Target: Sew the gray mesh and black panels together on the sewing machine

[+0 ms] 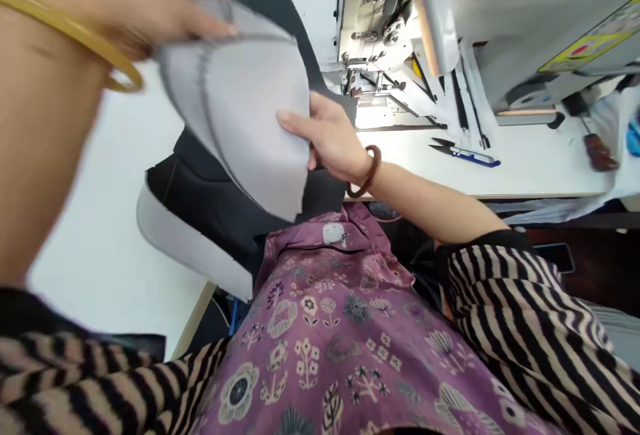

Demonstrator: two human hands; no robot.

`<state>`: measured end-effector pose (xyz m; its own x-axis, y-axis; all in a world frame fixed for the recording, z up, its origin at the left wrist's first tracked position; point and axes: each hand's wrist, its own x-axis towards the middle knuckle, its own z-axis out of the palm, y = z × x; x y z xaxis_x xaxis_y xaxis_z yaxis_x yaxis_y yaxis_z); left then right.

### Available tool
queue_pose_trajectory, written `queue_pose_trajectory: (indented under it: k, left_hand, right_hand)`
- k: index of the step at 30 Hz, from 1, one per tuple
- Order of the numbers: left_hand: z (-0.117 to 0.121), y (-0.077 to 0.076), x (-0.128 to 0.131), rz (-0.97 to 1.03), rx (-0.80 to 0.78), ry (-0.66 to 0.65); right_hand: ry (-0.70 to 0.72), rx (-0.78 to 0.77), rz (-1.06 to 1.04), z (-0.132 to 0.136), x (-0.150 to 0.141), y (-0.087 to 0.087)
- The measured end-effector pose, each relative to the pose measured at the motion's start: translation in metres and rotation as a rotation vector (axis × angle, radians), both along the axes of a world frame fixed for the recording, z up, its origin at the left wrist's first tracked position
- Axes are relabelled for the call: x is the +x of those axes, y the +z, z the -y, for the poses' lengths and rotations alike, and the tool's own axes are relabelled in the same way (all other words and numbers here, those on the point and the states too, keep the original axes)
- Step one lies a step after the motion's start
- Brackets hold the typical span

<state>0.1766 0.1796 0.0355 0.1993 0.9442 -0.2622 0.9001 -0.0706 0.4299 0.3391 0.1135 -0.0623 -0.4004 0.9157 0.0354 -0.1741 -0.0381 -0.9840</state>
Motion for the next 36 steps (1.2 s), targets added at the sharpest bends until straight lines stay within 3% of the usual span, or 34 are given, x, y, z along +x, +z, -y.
queue_pose_trajectory:
  k: [3, 5, 8, 10, 13, 17, 20, 25, 31, 36]
  left_hand:
    - [-0.032, -0.043, 0.012, -0.157, 0.197, -0.159]
    - [-0.048, -0.08, 0.033, -0.204, 0.222, -0.284]
    - [-0.062, -0.126, 0.06, -0.124, 0.164, -0.385]
    - [-0.066, -0.14, 0.067, -0.027, 0.148, -0.483]
    - [-0.066, -0.14, 0.06, -0.001, 0.119, -0.596]
    - [-0.061, -0.126, 0.052, -0.028, 0.022, -0.638]
    - [-0.054, -0.122, 0.056, -0.085, 0.014, -0.645]
    - [-0.042, -0.133, 0.06, -0.116, 0.22, -0.582]
    - [-0.04, -0.138, 0.057, -0.147, 0.325, -0.727]
    - [-0.045, -0.134, 0.063, -0.227, 0.329, -0.8]
  right_hand:
    - [-0.188, -0.052, 0.384, -0.01, 0.023, -0.045]
    - [-0.245, 0.013, 0.644, -0.011, 0.044, -0.062]
    - [-0.068, 0.27, 0.959, -0.006, 0.073, -0.071]
    - [0.123, 0.503, 1.061, -0.003, 0.086, -0.073]
    - [0.284, 0.784, 1.115, 0.001, 0.091, -0.077]
    - [0.324, 0.954, 1.071, 0.003, 0.083, -0.087]
    - [0.276, 0.976, 1.015, 0.004, 0.08, -0.091]
    - [0.216, 0.935, 1.053, 0.006, 0.082, -0.095]
    - [0.134, 0.936, 1.25, 0.011, 0.081, -0.094]
    - [0.216, 0.86, 1.304, 0.008, 0.079, -0.089]
